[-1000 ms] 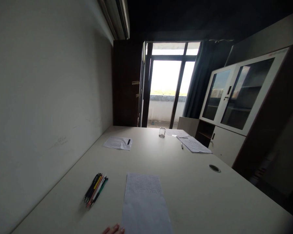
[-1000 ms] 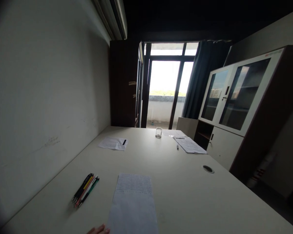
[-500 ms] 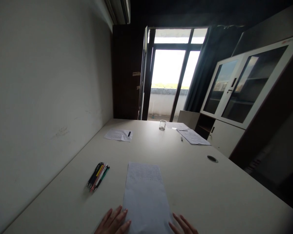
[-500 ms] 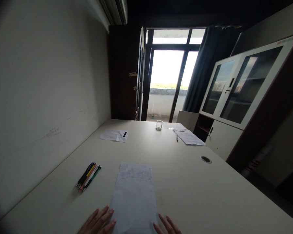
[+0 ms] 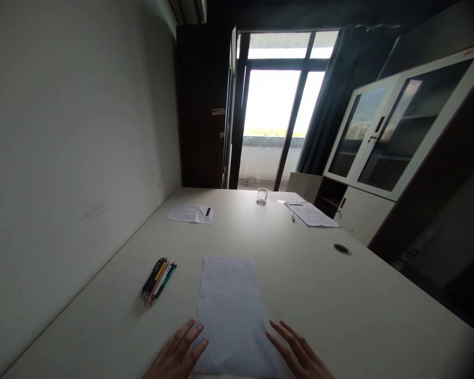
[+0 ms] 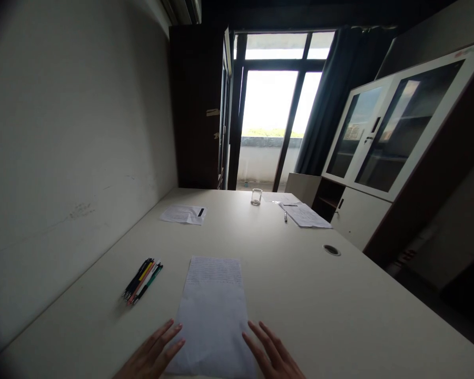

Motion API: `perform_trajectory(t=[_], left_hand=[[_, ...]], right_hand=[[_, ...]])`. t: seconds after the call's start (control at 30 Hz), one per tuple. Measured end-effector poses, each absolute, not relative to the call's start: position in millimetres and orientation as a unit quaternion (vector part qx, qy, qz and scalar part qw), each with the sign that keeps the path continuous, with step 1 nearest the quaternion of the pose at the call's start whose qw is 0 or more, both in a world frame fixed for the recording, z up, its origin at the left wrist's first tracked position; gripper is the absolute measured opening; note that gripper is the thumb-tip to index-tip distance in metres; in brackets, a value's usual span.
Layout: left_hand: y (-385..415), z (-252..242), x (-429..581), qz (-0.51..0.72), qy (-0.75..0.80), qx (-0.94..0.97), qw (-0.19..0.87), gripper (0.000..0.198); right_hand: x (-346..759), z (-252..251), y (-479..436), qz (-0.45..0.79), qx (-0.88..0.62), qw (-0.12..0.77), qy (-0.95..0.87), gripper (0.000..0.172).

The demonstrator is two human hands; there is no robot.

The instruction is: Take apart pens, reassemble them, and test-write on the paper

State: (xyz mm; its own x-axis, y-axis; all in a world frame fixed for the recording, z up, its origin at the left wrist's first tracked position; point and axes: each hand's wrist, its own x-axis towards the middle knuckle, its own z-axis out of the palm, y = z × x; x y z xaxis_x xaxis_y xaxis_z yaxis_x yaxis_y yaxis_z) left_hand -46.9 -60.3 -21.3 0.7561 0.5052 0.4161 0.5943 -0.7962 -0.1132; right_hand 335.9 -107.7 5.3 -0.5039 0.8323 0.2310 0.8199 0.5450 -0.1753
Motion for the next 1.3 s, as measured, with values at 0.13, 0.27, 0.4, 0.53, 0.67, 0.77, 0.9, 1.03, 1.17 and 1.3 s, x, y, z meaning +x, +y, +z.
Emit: perform_trajectory(t=[0.13, 0.27, 0.4, 0.53, 0.67, 0.77, 0.9, 1.03, 1.17, 1.3], left_hand=[[-48, 16, -29, -0.144, -0.291, -0.945, 0.038, 0.062], [-32, 29, 1, -0.135, -0.303, -0.943, -0.029, 0.068], [-23, 14, 17, -0.133, -0.291, -0.946, -0.048, 0.081], [-21, 0, 15, -0.130, -0.305, -0.942, -0.043, 0.080], [-19, -3, 11, -0.124, -0.314, -0.941, -0.034, 0.081], [-19, -3, 9, -0.110, -0.323, -0.939, -0.031, 0.084], [-19, -4, 7, -0.094, -0.329, -0.939, -0.029, 0.083], [-19, -5, 7, -0.084, -0.344, -0.935, -0.025, 0.090], [-19, -3, 8, -0.079, -0.348, -0.934, -0.029, 0.090], [-19, 1, 8, -0.069, -0.353, -0.932, -0.038, 0.086]], right_hand=[[309, 30, -88, 0.055, -0.458, 0.148, -0.875, 0.066], [284, 28, -64, 0.092, -0.426, 0.150, -0.887, 0.069], [272, 10, -47, 0.105, -0.413, 0.142, -0.893, 0.077], [267, 0, -42, 0.107, -0.409, 0.140, -0.895, 0.079], [265, -5, -44, 0.097, -0.398, 0.146, -0.901, 0.088], [264, -8, -46, 0.073, -0.396, 0.148, -0.903, 0.091], [265, -10, -48, 0.048, -0.404, 0.149, -0.901, 0.091], [263, -8, -48, 0.045, -0.410, 0.131, -0.901, 0.092], [261, -6, -47, 0.047, -0.416, 0.120, -0.900, 0.092], [259, -5, -47, 0.041, -0.420, 0.121, -0.898, 0.092]])
